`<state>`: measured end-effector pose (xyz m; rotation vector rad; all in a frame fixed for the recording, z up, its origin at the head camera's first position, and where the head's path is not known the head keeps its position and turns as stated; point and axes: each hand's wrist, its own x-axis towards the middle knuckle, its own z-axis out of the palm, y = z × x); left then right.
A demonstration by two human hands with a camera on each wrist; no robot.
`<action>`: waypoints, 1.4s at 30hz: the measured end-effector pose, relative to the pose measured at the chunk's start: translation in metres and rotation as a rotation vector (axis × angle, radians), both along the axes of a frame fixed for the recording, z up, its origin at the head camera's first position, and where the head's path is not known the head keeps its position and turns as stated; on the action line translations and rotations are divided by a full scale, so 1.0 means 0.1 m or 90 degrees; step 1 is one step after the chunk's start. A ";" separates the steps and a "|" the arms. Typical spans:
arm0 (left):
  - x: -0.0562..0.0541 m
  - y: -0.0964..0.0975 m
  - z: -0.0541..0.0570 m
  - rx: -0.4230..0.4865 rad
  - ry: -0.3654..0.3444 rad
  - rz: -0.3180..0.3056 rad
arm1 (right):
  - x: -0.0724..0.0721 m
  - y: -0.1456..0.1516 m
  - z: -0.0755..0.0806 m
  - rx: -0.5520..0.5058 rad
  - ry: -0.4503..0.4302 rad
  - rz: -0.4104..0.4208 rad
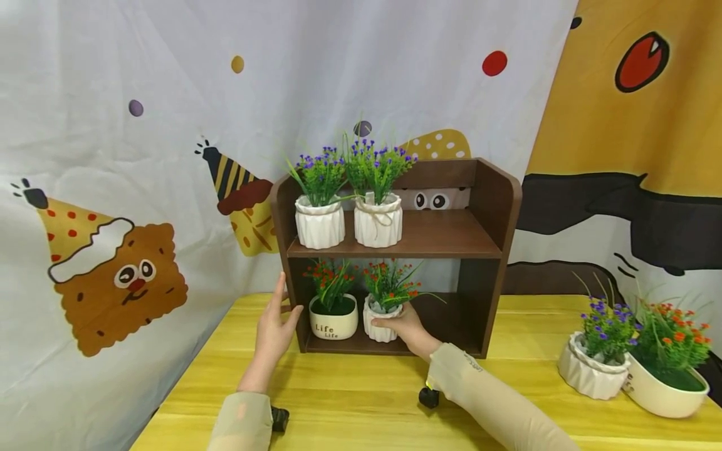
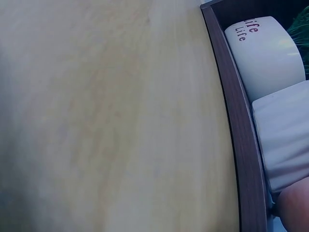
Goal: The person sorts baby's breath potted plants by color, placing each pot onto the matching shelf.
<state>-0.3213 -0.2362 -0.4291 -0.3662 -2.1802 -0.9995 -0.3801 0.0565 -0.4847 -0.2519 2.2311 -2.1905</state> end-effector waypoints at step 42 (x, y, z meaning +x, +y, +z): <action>-0.01 0.00 -0.02 0.006 -0.009 -0.003 | 0.40 0.66 0.18 0.116 0.000 0.034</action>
